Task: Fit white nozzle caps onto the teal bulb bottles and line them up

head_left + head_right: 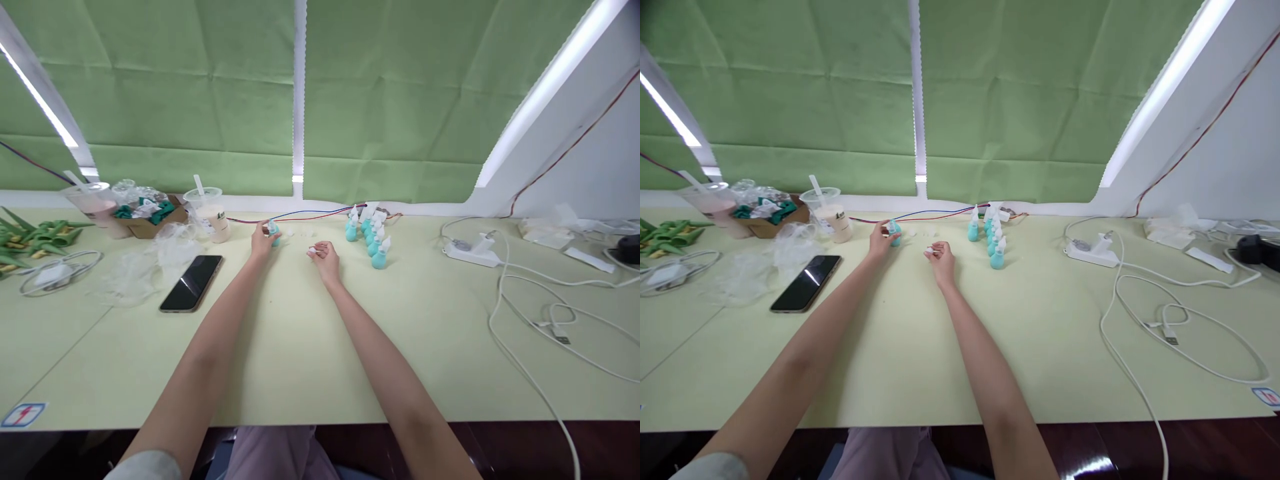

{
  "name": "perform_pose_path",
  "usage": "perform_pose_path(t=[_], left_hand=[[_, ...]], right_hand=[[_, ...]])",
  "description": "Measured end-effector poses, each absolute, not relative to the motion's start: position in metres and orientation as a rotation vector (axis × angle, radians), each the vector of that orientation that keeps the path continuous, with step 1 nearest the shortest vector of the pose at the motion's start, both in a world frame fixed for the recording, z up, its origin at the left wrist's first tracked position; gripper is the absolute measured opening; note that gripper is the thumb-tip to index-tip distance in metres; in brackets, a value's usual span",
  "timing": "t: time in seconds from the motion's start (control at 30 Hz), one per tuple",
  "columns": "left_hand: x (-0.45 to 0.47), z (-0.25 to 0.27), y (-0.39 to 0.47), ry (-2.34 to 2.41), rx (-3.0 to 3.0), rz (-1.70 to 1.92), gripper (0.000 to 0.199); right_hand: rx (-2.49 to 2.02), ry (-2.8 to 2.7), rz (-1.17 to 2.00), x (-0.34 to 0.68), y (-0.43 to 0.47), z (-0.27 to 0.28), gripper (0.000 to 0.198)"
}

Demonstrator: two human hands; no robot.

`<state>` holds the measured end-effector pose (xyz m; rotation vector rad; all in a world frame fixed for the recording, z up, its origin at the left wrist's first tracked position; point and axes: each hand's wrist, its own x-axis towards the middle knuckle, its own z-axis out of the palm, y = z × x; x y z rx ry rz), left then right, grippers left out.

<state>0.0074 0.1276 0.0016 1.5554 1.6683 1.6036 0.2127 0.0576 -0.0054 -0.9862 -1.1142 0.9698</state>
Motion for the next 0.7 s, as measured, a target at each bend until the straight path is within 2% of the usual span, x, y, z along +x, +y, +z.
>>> perform_pose_path(t=[0.1,0.2,0.27,0.37,0.47,0.7], left_hand=[[0.006,0.001,0.123,1.701,1.615,1.616,0.070],[0.003,0.003,0.117,1.712,1.658,1.631,0.072],[-0.001,0.004,0.114,1.716,1.669,1.674,0.063],[-0.012,0.004,0.113,1.894,1.645,1.700,0.039],[-0.027,0.003,0.118,2.119,1.730,1.513,0.041],[-0.046,0.004,0.150,2.036,2.101,0.908,0.050]], right_hand=[[-0.994,-1.128,0.963,0.212,0.057,-0.005,0.027],[-1.017,-1.160,0.971,0.212,0.055,-0.004,0.026],[-1.020,-1.186,0.977,0.212,0.053,-0.004,0.026],[-1.003,-1.207,0.989,0.212,0.052,-0.005,0.027],[-0.986,-1.208,1.012,0.210,0.054,-0.009,0.028],[-0.961,-1.201,1.082,0.205,0.060,-0.012,0.027]])
